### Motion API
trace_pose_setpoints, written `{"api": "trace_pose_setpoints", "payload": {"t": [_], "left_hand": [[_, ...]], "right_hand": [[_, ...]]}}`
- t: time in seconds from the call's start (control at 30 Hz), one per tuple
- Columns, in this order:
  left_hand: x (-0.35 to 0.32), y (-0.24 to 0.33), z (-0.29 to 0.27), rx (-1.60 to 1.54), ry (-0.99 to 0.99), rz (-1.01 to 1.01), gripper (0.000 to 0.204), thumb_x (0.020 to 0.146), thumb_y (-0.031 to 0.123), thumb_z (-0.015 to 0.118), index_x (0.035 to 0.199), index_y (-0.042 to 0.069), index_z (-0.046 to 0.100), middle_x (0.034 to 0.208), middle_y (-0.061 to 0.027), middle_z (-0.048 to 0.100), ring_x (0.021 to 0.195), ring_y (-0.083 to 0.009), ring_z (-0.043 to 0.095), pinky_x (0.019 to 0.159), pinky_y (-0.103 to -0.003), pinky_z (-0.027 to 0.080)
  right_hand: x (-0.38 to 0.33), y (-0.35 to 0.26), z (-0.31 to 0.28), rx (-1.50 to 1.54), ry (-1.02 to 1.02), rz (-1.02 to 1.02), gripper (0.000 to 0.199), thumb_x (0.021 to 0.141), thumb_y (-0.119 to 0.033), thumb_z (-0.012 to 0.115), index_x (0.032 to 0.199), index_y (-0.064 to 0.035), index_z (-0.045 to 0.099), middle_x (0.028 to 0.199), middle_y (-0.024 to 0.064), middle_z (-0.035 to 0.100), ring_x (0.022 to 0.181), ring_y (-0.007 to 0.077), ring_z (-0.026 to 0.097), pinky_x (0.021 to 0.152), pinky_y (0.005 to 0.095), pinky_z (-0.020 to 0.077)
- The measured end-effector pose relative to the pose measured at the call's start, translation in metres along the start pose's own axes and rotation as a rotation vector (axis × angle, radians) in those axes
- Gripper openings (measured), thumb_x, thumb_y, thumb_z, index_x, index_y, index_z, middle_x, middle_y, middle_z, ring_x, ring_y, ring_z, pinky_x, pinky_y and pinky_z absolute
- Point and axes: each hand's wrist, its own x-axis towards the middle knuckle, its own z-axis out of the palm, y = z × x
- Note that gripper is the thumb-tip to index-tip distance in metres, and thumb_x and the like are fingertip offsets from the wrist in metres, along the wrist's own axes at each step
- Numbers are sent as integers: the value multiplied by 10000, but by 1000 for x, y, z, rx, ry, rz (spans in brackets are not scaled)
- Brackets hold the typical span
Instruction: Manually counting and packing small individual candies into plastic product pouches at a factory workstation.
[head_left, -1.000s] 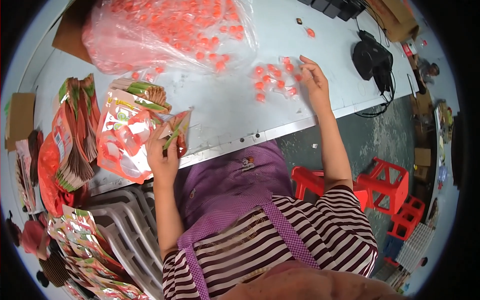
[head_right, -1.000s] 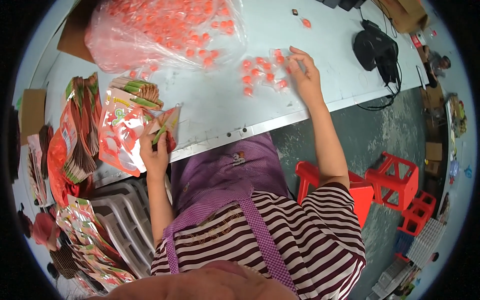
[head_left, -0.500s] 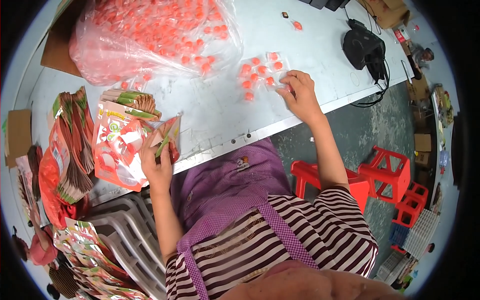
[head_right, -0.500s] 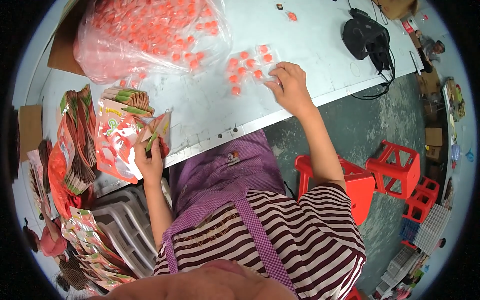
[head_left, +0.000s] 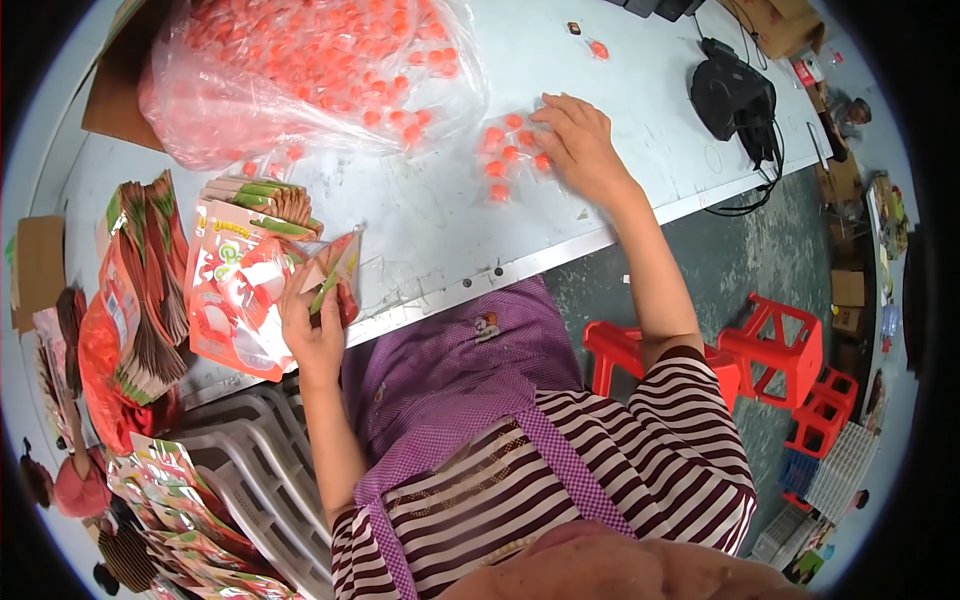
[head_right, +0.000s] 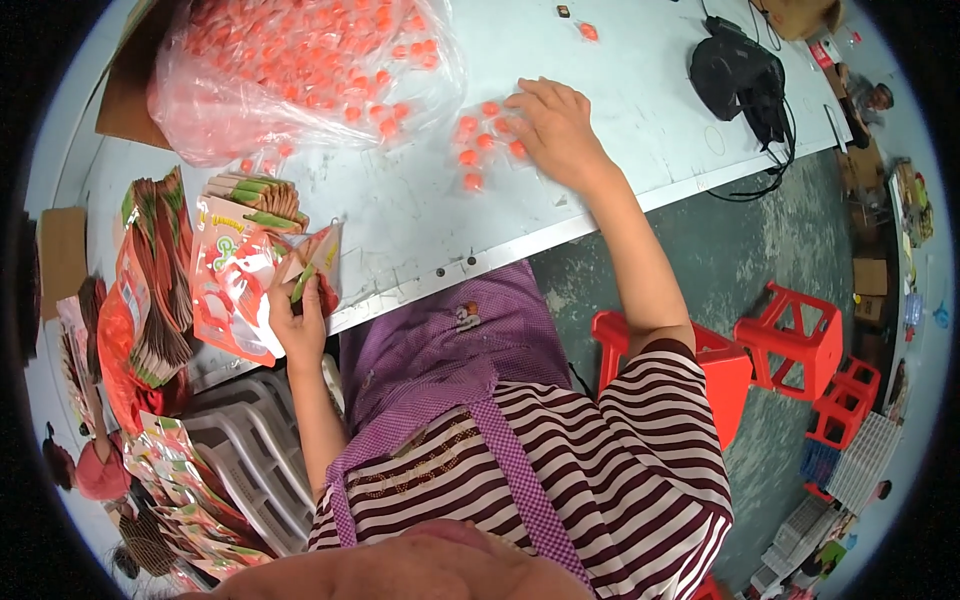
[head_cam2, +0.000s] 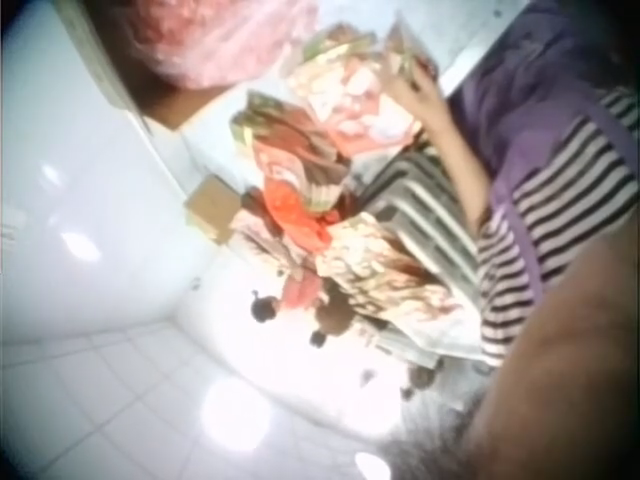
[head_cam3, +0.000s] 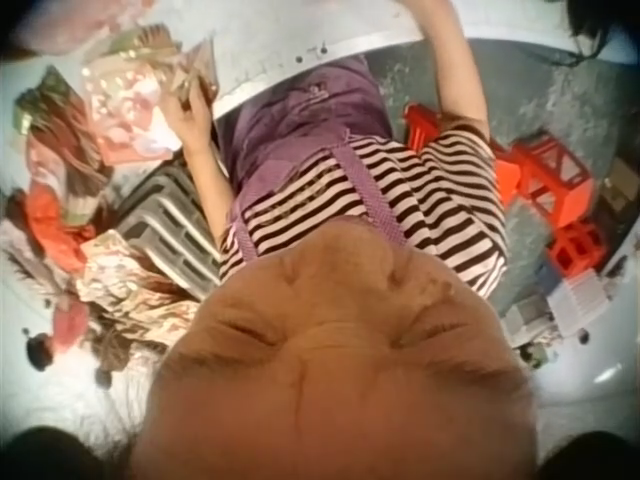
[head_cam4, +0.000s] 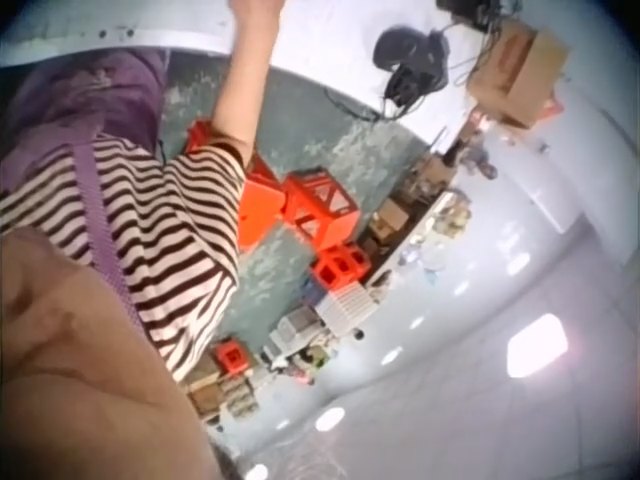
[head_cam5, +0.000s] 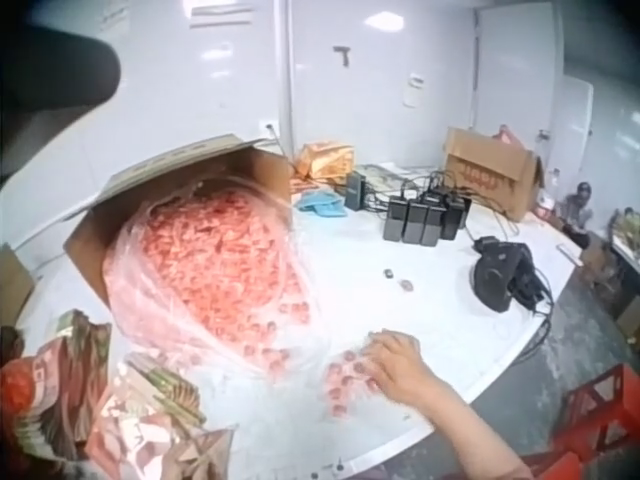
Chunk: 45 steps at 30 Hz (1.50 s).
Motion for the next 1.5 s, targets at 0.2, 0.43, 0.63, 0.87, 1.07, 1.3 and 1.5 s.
{"api": "trace_pose_setpoints", "payload": {"t": [0.2,0.43,0.63,0.87,1.07,1.3,1.5], "left_hand": [[-1,2,-1,-9,8,-37,98,790,22,639,779,-13,548,1109,-219,600,1091,-371,534,918,-427,399],[0,4,-1,8,-2,-28,105,788,16,639,765,-8,539,1117,-202,603,1085,-366,537,917,-423,398],[2,5,-1,8,5,-1,101,788,18,641,770,-5,544,1117,-195,605,1074,-362,541,917,-421,398],[2,5,-1,15,-1,-7,98,785,18,643,772,-2,548,1113,-195,607,1079,-361,541,923,-423,396],[1,3,-1,-3,21,4,112,775,25,655,763,3,546,1101,-194,611,1080,-361,541,922,-422,397],[2,1,-3,47,-21,81,105,791,17,652,824,-15,557,1143,-207,585,1104,-331,537,938,-400,397],[1,1,-2,25,6,71,96,788,18,652,805,-11,562,1128,-197,596,1096,-333,540,937,-401,397]], "right_hand": [[-2,-7,3,-38,-45,5,216,877,-221,519,1042,-98,585,1236,109,495,1182,277,401,1012,406,237],[4,-17,3,-46,-28,-21,329,837,-225,549,1151,-127,551,1291,107,462,1256,294,348,1070,443,172],[6,-21,4,-45,-111,-8,357,842,-240,548,1183,-133,543,1308,99,455,1281,300,329,1083,465,145],[21,-31,12,23,-100,-172,299,850,-252,546,1136,-183,596,1287,99,473,1268,301,347,1080,474,147],[21,-49,11,39,-88,-199,278,831,-263,582,1099,-190,605,1249,91,496,1245,304,365,1074,491,162],[26,-63,9,-55,-153,-197,260,793,-235,625,1035,-141,605,1141,81,537,1201,293,401,1034,498,229],[74,-81,47,171,-9,-307,284,803,-215,625,1063,-104,610,1093,101,565,1086,286,478,965,410,333]]}}
